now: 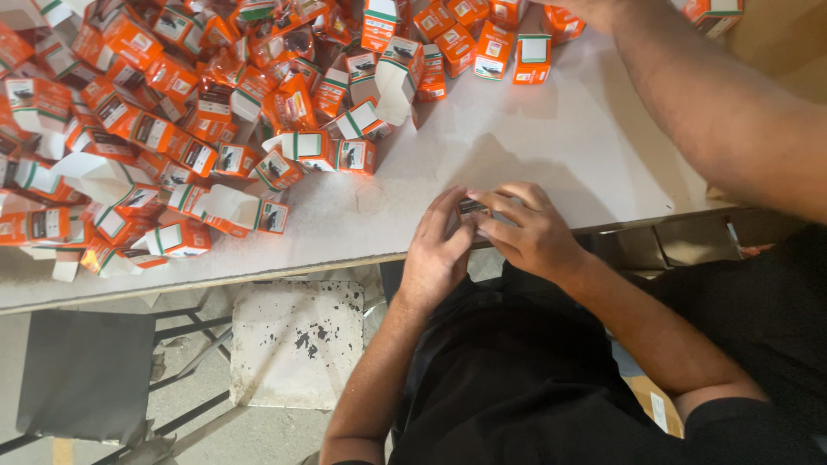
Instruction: The person folds flat cardboard boxes into open product boxes and sets each finished box on the table, repeating the folding cycle continuously while another person folds boxes nearby.
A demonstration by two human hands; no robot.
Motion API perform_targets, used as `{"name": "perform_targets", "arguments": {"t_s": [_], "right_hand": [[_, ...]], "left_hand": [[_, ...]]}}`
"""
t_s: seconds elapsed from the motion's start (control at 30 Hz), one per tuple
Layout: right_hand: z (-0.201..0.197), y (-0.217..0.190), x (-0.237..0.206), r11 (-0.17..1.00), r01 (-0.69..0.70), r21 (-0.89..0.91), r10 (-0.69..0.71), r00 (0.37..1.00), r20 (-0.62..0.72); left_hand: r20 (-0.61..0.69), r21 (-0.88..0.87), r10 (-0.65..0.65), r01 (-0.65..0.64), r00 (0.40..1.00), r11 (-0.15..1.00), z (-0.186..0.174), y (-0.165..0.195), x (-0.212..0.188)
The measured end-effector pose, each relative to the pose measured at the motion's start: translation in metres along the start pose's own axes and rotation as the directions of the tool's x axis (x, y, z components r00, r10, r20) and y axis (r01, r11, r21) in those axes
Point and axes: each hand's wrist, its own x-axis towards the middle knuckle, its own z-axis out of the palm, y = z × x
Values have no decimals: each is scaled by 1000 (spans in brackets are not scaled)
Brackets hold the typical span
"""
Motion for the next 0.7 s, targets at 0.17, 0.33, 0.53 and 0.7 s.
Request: {"name": "perform_targets", "arguments": {"t_s": [0.17, 0.33, 0.53, 0.7], "right_hand": [[-17, 9, 6, 855, -251, -453, 200, 967, -157], [-21, 6, 1, 907, -415, -63, 374, 868, -328], [0, -9, -5, 936, -344, 75, 352, 905, -240], [-11, -14, 6, 794, -511, 329, 565, 821, -89]], "left_hand": [[-46, 137, -7, 13, 999, 991, -51, -32, 12], [-258, 516, -185, 297, 948, 804, -115, -151, 76], [-41, 692, -435, 340, 900, 637, -120, -204, 129], [-192, 84, -267, 287, 944, 954, -133, -109, 101]]}}
